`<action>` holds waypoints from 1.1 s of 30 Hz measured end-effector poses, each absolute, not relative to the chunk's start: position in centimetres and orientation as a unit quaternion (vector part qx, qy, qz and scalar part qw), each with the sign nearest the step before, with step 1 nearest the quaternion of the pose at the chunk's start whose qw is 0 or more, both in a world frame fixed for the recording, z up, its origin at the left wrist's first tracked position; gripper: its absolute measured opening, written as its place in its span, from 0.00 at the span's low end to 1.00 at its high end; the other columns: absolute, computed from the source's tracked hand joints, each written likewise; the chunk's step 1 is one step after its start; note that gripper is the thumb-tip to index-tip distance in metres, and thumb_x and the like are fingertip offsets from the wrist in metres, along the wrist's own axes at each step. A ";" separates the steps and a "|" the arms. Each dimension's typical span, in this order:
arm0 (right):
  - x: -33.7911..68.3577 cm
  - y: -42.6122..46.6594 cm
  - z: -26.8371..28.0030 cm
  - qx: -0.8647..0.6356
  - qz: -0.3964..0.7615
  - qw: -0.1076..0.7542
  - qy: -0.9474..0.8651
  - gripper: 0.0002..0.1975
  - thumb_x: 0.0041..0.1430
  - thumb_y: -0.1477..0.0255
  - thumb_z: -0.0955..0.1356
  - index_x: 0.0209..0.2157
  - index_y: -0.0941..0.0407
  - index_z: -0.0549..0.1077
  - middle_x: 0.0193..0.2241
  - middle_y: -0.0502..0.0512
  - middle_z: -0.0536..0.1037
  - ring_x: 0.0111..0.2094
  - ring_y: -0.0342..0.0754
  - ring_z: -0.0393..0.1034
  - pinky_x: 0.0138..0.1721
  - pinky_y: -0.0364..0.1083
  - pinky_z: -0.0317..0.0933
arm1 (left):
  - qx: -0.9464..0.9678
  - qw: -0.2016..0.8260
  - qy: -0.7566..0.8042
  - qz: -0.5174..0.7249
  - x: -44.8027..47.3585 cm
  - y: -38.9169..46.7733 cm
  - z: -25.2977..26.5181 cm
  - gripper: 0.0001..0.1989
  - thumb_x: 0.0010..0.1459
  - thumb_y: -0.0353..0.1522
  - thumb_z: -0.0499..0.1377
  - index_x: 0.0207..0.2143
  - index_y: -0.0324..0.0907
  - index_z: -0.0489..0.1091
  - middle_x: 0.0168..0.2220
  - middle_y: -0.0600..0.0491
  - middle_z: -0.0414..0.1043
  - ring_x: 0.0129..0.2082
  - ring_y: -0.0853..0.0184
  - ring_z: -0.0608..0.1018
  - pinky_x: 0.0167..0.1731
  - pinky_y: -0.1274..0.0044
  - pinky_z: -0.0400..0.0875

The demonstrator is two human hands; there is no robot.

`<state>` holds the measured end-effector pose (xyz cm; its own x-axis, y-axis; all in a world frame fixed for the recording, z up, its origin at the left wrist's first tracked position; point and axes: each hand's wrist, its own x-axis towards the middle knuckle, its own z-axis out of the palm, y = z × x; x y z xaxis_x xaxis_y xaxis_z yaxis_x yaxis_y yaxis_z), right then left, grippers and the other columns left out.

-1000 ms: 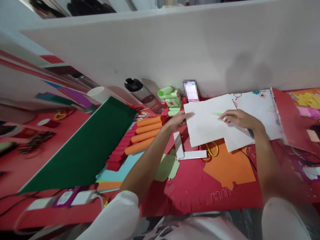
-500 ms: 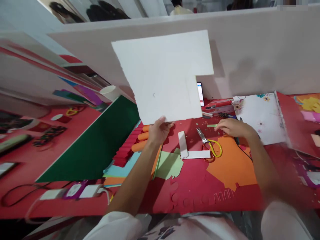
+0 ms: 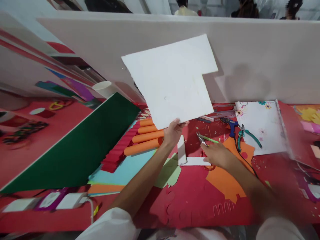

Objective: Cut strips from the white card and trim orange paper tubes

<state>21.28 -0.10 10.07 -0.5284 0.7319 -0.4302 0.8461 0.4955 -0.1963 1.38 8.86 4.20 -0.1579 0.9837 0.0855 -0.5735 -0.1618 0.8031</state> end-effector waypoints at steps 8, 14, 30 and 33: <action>21.1 0.0 8.8 0.498 -0.217 0.167 0.823 0.25 0.71 0.74 0.64 0.67 0.62 0.65 0.46 0.68 0.84 0.47 0.63 0.80 0.44 0.52 0.66 | 0.373 0.570 0.326 0.655 0.8 8.2 3.7 0.21 0.47 0.46 0.75 0.37 0.42 0.80 0.30 0.52 0.83 0.31 0.56 0.87 0.35 0.67 0.85; 21.0 0.0 9.2 0.510 -0.222 0.166 0.814 0.24 0.69 0.74 0.64 0.65 0.59 0.65 0.47 0.67 0.83 0.46 0.61 0.79 0.42 0.51 0.64 | 0.368 0.593 0.316 0.642 0.4 8.2 3.8 0.22 0.48 0.44 0.75 0.42 0.43 0.79 0.32 0.52 0.84 0.32 0.55 0.87 0.34 0.67 0.84; 21.3 1.1 8.7 0.557 -0.225 0.110 0.792 0.21 0.64 0.73 0.65 0.58 0.59 0.70 0.48 0.68 0.83 0.45 0.61 0.79 0.38 0.48 0.59 | 0.349 0.572 0.355 0.652 0.3 7.7 2.1 0.19 0.51 0.48 0.74 0.31 0.44 0.77 0.27 0.52 0.81 0.34 0.56 0.86 0.42 0.64 0.84; 23.4 1.8 9.2 0.570 -0.250 0.055 0.780 0.22 0.64 0.70 0.67 0.59 0.55 0.69 0.40 0.60 0.82 0.39 0.56 0.77 0.34 0.46 0.54 | 0.329 0.554 0.356 0.677 0.4 7.6 2.9 0.18 0.50 0.47 0.74 0.32 0.43 0.77 0.26 0.53 0.78 0.32 0.57 0.85 0.41 0.65 0.83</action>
